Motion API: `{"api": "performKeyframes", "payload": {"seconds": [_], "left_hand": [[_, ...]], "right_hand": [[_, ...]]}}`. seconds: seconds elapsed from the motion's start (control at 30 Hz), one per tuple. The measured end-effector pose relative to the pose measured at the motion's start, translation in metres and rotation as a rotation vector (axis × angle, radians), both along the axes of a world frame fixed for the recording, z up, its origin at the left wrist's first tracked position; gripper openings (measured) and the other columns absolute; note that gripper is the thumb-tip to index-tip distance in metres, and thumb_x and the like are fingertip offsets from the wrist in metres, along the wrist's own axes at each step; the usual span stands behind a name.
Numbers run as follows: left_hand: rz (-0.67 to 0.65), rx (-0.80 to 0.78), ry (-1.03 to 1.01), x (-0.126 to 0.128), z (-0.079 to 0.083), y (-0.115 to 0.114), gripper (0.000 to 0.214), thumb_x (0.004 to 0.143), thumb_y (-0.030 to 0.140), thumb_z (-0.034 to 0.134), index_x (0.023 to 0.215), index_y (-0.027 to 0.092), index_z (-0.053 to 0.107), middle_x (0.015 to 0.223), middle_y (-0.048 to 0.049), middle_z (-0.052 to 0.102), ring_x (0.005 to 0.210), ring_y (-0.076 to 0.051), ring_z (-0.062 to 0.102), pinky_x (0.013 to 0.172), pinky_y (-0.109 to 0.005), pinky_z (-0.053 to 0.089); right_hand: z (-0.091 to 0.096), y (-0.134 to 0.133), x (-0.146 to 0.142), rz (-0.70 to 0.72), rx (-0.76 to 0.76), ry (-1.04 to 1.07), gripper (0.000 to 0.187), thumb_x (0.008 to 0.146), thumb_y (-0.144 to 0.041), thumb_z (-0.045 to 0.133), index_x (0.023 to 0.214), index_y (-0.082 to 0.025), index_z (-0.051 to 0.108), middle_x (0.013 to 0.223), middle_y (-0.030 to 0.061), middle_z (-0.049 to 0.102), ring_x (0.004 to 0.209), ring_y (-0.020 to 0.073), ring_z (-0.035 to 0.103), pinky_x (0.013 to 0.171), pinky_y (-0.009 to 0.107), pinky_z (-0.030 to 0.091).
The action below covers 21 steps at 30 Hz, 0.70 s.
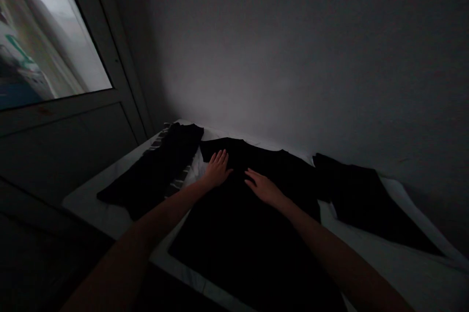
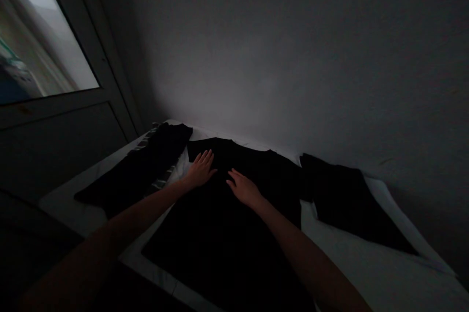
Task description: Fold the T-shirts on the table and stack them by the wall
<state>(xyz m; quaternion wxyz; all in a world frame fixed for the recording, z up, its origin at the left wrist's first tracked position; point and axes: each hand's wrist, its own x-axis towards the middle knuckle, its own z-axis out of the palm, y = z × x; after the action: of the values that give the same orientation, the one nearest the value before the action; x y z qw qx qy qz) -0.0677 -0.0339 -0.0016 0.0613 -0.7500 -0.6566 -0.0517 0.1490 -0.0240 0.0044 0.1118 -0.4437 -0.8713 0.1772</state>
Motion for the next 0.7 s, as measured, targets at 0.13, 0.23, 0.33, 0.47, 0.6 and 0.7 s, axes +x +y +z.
{"api": "performKeyframes", "payload": {"seconds": [0.13, 0.23, 0.33, 0.47, 0.6, 0.7], "left_hand": [[0.046, -0.033, -0.018, -0.025, -0.023, 0.004, 0.059, 0.102, 0.046, 0.032, 0.152, 0.015, 0.039, 0.161, -0.0121, 0.032, 0.15, -0.027, 0.025, 0.122, -0.049, 0.019], [0.055, -0.011, -0.015, -0.04, -0.024, -0.013, 0.06, 0.101, 0.047, 0.036, 0.151, 0.013, 0.04, 0.161, -0.014, 0.031, 0.151, -0.029, 0.023, 0.122, -0.049, 0.018], [0.125, 0.014, -0.041, -0.047, -0.015, -0.038, 0.062, 0.097, 0.045, 0.047, 0.147, 0.008, 0.043, 0.158, -0.0201, 0.035, 0.149, -0.032, 0.028, 0.12, -0.048, 0.022], [0.278, 0.01, -0.07, -0.045, -0.001, -0.075, 0.044, 0.092, 0.039, 0.056, 0.126, 0.01, 0.058, 0.132, -0.0207, 0.059, 0.126, -0.033, 0.052, 0.105, -0.045, 0.04], [0.372, -0.042, -0.058, -0.037, 0.007, -0.105, 0.04, 0.09, 0.041, 0.058, 0.114, 0.01, 0.063, 0.121, -0.0202, 0.061, 0.116, -0.035, 0.053, 0.097, -0.048, 0.042], [0.399, -0.105, -0.112, -0.033, 0.008, -0.116, 0.033, 0.09, 0.039, 0.057, 0.108, 0.012, 0.065, 0.117, -0.0179, 0.062, 0.114, -0.034, 0.053, 0.095, -0.048, 0.042]], "right_hand": [[0.009, 0.068, -0.074, 0.043, 0.065, -0.024, 0.038, 0.097, -0.024, 0.048, 0.131, -0.016, 0.064, 0.139, 0.0118, 0.061, 0.129, 0.0221, 0.056, 0.111, 0.034, 0.041], [0.011, 0.108, -0.121, 0.081, 0.087, -0.014, 0.035, 0.096, -0.021, 0.049, 0.126, -0.018, 0.067, 0.131, 0.0101, 0.066, 0.124, 0.0217, 0.06, 0.108, 0.034, 0.043], [0.011, 0.139, -0.166, 0.107, 0.086, 0.005, 0.036, 0.094, -0.016, 0.053, 0.128, -0.019, 0.064, 0.133, 0.0102, 0.065, 0.126, 0.0215, 0.058, 0.109, 0.036, 0.042], [0.0, 0.159, -0.217, 0.159, 0.047, 0.053, 0.048, 0.085, -0.005, 0.056, 0.132, -0.015, 0.06, 0.138, 0.0134, 0.06, 0.129, 0.0197, 0.054, 0.11, 0.034, 0.04], [-0.012, 0.164, -0.243, 0.19, -0.021, 0.131, 0.053, 0.073, 0.002, 0.057, 0.123, -0.013, 0.066, 0.127, 0.0125, 0.067, 0.118, 0.0198, 0.061, 0.103, 0.032, 0.045], [-0.014, 0.173, -0.241, 0.18, -0.062, 0.218, 0.039, 0.068, -0.001, 0.059, 0.1, -0.016, 0.074, 0.106, 0.0069, 0.074, 0.103, 0.0205, 0.066, 0.097, 0.031, 0.049]]}}
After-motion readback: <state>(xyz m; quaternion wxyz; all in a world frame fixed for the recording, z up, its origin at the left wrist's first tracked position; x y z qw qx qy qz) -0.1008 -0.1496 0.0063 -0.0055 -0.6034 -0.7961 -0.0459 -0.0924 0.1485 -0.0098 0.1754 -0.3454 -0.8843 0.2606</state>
